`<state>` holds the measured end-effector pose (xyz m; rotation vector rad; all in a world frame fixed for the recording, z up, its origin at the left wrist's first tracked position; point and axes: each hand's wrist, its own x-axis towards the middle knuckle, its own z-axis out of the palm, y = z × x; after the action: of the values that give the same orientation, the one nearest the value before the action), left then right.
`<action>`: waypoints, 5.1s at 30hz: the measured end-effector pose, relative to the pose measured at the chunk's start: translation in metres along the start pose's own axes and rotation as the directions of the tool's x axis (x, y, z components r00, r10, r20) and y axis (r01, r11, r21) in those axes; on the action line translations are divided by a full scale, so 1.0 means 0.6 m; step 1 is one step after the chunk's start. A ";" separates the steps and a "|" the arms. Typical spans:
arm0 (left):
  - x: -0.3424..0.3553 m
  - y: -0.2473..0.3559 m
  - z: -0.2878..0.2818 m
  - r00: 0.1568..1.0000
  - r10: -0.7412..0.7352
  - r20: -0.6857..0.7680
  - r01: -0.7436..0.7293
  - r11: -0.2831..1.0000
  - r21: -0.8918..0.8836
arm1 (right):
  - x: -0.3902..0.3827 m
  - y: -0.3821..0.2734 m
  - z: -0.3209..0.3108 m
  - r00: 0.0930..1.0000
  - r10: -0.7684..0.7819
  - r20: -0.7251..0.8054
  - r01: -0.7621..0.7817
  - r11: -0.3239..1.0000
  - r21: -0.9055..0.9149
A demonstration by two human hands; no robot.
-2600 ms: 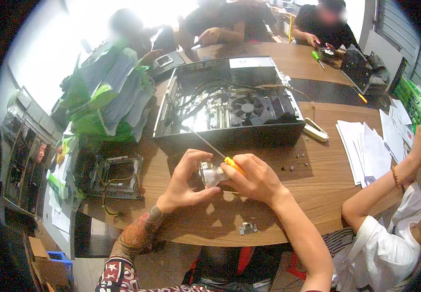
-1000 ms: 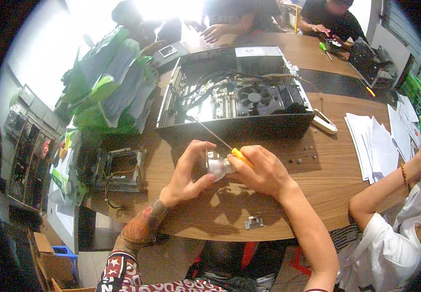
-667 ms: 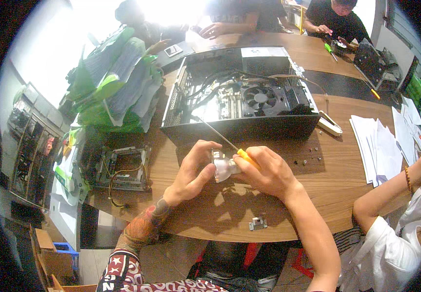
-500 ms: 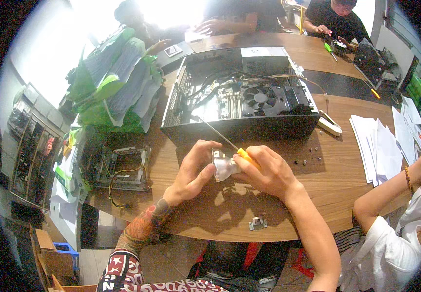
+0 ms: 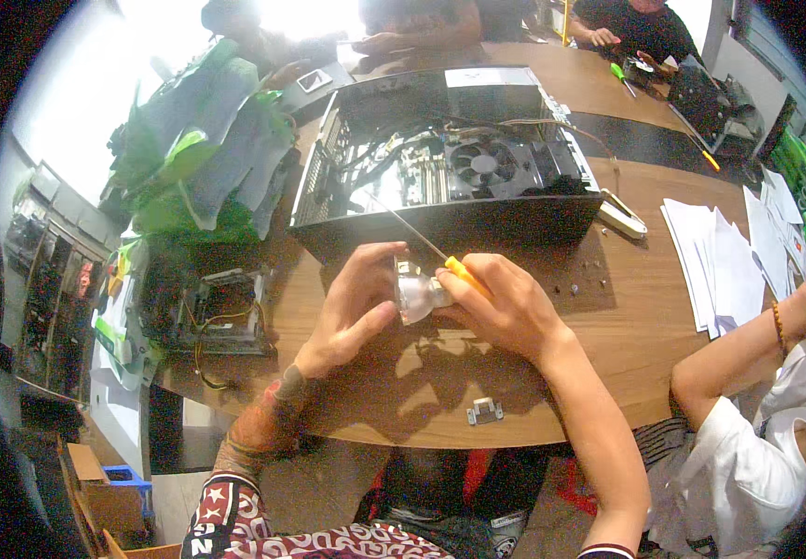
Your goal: The person disassembles a lamp assembly by hand, using a screwdriver to remove screws and separate the bulb from its metal housing.
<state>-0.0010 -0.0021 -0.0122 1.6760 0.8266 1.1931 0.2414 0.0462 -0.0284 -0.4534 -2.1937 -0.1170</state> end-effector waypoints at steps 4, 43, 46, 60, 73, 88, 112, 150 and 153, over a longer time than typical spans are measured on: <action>0.005 -0.001 -0.003 0.991 0.130 0.030 -0.133 0.980 0.149 | -0.002 0.002 0.001 1.000 -0.003 -0.002 0.003 1.000 -0.006; 0.004 0.005 0.003 0.974 0.217 0.070 -0.228 0.909 0.349 | -0.004 -0.002 0.000 0.999 -0.004 0.044 0.004 1.000 0.004; 0.006 0.004 0.005 0.974 0.221 0.045 -0.223 0.911 0.346 | -0.002 -0.001 0.001 0.999 -0.015 0.045 0.015 1.000 0.016; 0.008 0.007 0.007 0.958 0.282 0.048 -0.277 0.872 0.403 | -0.002 0.000 -0.001 0.998 -0.024 0.058 0.024 1.000 -0.004; 0.004 0.006 0.025 0.951 0.300 0.069 -0.300 0.852 0.430 | -0.002 -0.005 -0.002 0.996 0.012 0.088 -0.013 1.000 0.005; 0.006 -0.016 0.015 0.946 0.321 0.038 -0.304 0.847 0.437 | -0.005 0.001 0.002 0.997 0.029 0.067 -0.030 0.999 0.020; 0.008 -0.017 0.017 0.878 0.478 -0.006 -0.429 0.793 0.432 | 0.003 -0.002 0.006 0.999 0.035 0.031 -0.034 0.999 -0.038; 0.004 0.009 0.021 0.953 0.299 0.043 -0.264 0.757 0.597 | 0.004 -0.003 -0.009 0.997 -0.079 -0.011 0.077 0.989 -0.128; 0.004 0.012 0.022 0.948 0.316 0.030 -0.274 0.768 0.578 | -0.001 0.002 -0.006 0.998 -0.055 -0.003 0.055 0.995 -0.088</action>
<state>0.0123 -0.0062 -0.0065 2.3456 1.0710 1.2948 0.2448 0.0465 -0.0267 -0.4412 -2.2023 -0.2450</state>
